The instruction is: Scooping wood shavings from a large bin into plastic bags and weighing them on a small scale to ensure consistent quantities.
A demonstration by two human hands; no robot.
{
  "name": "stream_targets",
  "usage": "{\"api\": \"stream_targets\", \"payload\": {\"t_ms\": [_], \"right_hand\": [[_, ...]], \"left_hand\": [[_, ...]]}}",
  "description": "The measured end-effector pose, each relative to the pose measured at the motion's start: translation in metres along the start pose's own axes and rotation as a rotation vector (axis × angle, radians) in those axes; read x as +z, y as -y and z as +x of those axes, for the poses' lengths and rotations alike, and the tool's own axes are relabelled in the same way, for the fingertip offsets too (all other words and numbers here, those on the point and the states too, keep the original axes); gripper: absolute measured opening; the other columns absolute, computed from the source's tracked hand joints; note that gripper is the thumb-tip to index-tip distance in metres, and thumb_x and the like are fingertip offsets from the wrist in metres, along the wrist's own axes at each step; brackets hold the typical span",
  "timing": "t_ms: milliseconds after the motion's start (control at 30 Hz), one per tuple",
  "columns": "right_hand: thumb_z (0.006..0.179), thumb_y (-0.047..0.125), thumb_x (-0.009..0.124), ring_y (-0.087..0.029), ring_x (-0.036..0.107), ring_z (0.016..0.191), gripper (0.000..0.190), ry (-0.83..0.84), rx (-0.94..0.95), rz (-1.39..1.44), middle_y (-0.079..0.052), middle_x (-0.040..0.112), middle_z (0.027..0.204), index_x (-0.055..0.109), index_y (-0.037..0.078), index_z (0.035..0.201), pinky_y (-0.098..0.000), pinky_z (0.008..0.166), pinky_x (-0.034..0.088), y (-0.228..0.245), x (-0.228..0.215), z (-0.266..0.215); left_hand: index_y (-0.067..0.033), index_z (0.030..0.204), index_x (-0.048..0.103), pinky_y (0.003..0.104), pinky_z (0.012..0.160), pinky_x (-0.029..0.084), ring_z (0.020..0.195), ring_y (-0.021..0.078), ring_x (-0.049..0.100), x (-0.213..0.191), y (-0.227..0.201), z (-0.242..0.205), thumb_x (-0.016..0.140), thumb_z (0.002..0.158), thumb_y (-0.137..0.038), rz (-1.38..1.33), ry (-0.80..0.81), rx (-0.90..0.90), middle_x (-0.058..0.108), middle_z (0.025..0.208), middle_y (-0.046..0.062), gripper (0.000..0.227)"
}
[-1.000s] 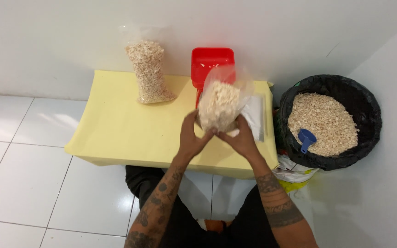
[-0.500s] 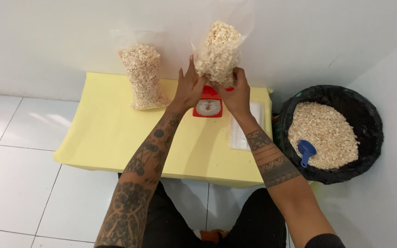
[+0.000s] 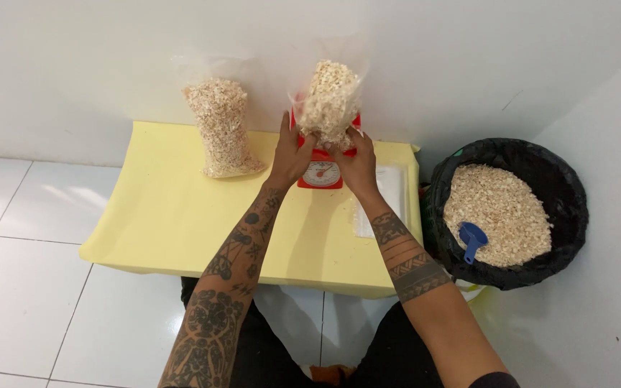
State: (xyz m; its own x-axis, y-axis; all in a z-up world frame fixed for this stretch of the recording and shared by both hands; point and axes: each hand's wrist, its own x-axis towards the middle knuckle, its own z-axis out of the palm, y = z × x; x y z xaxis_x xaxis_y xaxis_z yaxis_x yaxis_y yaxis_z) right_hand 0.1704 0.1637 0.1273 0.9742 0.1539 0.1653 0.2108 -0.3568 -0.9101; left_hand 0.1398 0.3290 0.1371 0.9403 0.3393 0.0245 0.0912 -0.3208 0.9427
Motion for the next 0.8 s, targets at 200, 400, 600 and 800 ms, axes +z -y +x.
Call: {"api": "stream_targets", "payload": {"t_ms": [200,400,600,800], "right_hand": [[0.086,0.044,0.084,-0.046,0.047,0.140,0.068,-0.020,-0.047,-0.031,-0.025,0.049,0.147,0.061,0.015,0.142,-0.0583,0.120,0.034,-0.015,-0.001,-0.007],[0.085,0.048,0.080,-0.047,0.051,0.135,0.069,0.012,-0.091,-0.101,-0.026,0.055,0.137,0.062,0.009,0.139,-0.0567,0.116,0.040,-0.007,-0.015,-0.032],[0.086,0.047,0.079,-0.050,0.051,0.135,0.066,0.009,-0.091,-0.142,-0.025,0.052,0.142,0.063,0.010,0.139,-0.0588,0.114,0.041,-0.018,-0.024,-0.080],[0.089,0.049,0.074,-0.039,0.051,0.132,0.047,-0.073,-0.282,-0.600,-0.012,0.059,0.128,0.072,0.020,0.126,-0.0563,0.110,0.040,0.014,-0.033,-0.112]], "left_hand": [[-0.0192,0.153,0.050,0.054,0.125,0.029,0.146,0.0364,0.040,0.005,0.007,-0.009,0.063,0.084,-0.061,0.021,-0.008,0.018,0.035,0.162,0.010,0.081],[-0.0184,0.149,0.053,0.055,0.124,0.031,0.146,0.0389,0.040,0.005,0.014,-0.035,0.061,0.085,-0.055,0.084,-0.012,-0.010,0.034,0.162,0.013,0.074],[-0.0120,0.154,0.045,0.058,0.124,0.027,0.147,0.0460,0.035,-0.009,-0.029,-0.114,0.055,0.088,-0.043,0.057,0.053,-0.072,0.026,0.165,0.021,0.074],[-0.0204,0.154,0.046,0.056,0.125,0.027,0.149,0.0454,0.031,-0.006,-0.008,-0.120,0.057,0.089,-0.044,0.094,-0.016,0.010,0.027,0.161,0.020,0.071]]}}
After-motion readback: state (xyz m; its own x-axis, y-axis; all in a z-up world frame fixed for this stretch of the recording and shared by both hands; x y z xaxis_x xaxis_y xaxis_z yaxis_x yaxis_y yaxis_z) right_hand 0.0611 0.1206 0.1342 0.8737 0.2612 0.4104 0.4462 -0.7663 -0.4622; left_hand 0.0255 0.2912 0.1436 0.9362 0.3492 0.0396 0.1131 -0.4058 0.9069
